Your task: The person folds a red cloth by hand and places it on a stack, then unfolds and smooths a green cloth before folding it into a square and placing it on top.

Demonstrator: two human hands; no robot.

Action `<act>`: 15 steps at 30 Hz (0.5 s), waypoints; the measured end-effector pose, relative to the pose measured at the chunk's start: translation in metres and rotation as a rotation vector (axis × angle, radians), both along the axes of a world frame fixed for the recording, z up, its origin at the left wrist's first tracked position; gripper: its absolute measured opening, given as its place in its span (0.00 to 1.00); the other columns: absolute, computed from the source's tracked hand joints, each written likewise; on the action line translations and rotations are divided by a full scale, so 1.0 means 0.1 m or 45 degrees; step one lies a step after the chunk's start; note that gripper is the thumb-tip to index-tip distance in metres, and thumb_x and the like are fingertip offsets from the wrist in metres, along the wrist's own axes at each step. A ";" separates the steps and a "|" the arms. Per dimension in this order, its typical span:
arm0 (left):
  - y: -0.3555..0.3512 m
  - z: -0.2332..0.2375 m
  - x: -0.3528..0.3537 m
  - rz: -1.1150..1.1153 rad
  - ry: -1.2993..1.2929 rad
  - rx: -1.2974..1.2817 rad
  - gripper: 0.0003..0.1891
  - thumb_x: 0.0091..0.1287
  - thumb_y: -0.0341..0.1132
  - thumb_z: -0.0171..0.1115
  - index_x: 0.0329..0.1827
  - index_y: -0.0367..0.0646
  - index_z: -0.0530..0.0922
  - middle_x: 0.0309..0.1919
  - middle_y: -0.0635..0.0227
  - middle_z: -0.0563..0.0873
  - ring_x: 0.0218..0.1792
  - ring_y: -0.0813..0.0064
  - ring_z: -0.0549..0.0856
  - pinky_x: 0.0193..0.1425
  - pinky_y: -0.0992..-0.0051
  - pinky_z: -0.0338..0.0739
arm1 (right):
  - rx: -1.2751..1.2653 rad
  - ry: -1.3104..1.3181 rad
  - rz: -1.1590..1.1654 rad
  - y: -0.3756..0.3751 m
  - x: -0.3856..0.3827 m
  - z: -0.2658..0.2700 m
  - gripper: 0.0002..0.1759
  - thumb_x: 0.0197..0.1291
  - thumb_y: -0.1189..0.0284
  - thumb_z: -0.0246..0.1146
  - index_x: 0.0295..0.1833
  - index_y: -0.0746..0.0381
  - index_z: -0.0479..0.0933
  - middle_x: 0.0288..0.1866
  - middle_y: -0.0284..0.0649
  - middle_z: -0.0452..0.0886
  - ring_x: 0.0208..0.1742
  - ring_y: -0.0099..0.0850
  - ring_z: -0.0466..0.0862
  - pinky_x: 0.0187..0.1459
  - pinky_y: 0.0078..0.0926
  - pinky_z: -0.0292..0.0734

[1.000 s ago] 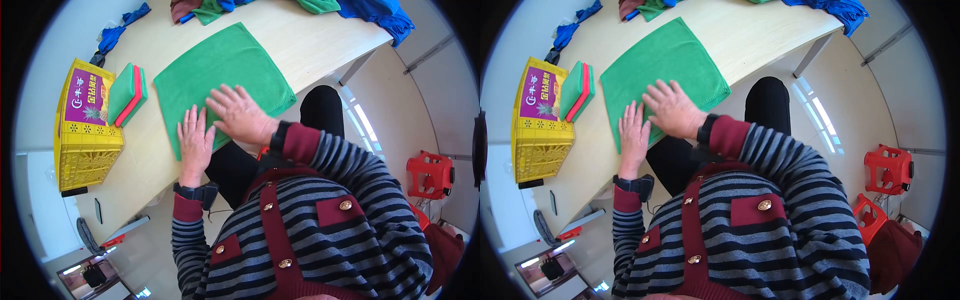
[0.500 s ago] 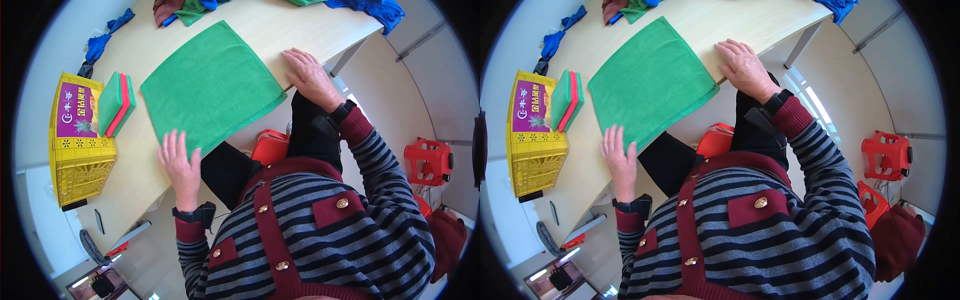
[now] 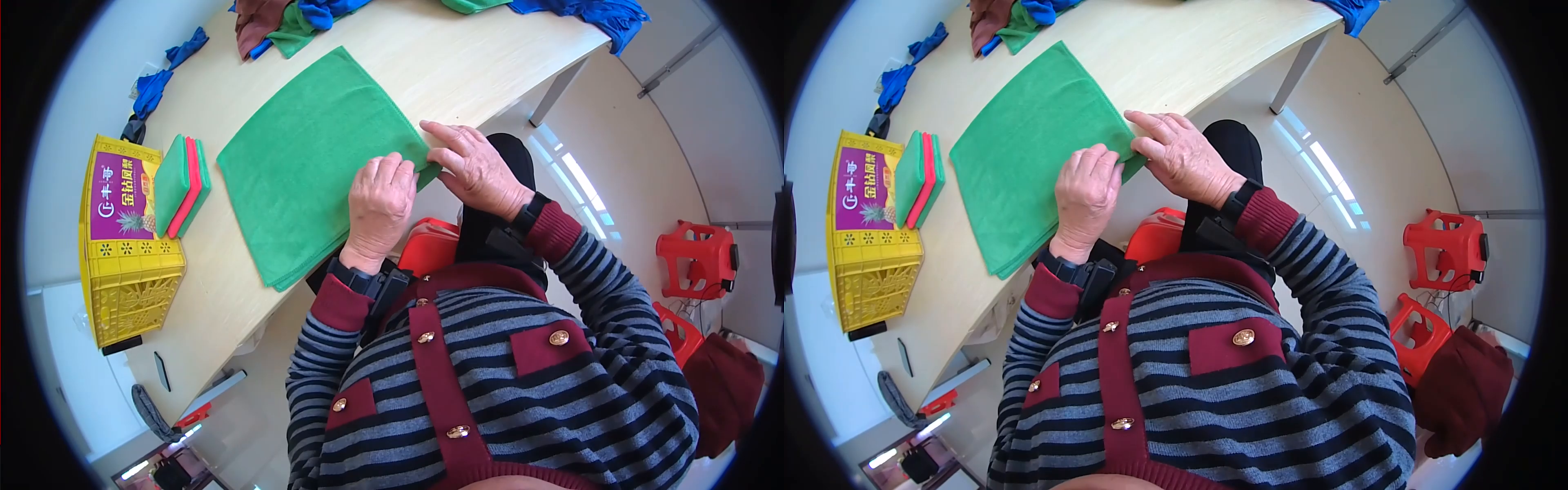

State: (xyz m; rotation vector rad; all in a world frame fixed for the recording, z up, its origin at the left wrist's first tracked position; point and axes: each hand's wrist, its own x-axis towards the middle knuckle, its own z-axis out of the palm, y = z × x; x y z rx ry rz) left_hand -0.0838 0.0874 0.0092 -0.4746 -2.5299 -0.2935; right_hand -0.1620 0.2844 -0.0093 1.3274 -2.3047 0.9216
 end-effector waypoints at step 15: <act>0.00 0.01 -0.09 0.106 0.049 0.703 0.07 0.63 0.20 0.66 0.42 0.41 0.81 0.35 0.61 0.85 0.37 0.56 0.85 0.40 0.61 0.80 | -0.264 -0.068 0.029 -0.30 -0.08 0.14 0.18 0.46 0.85 0.67 0.43 0.60 0.75 0.61 0.45 0.81 0.54 0.46 0.84 0.53 0.38 0.82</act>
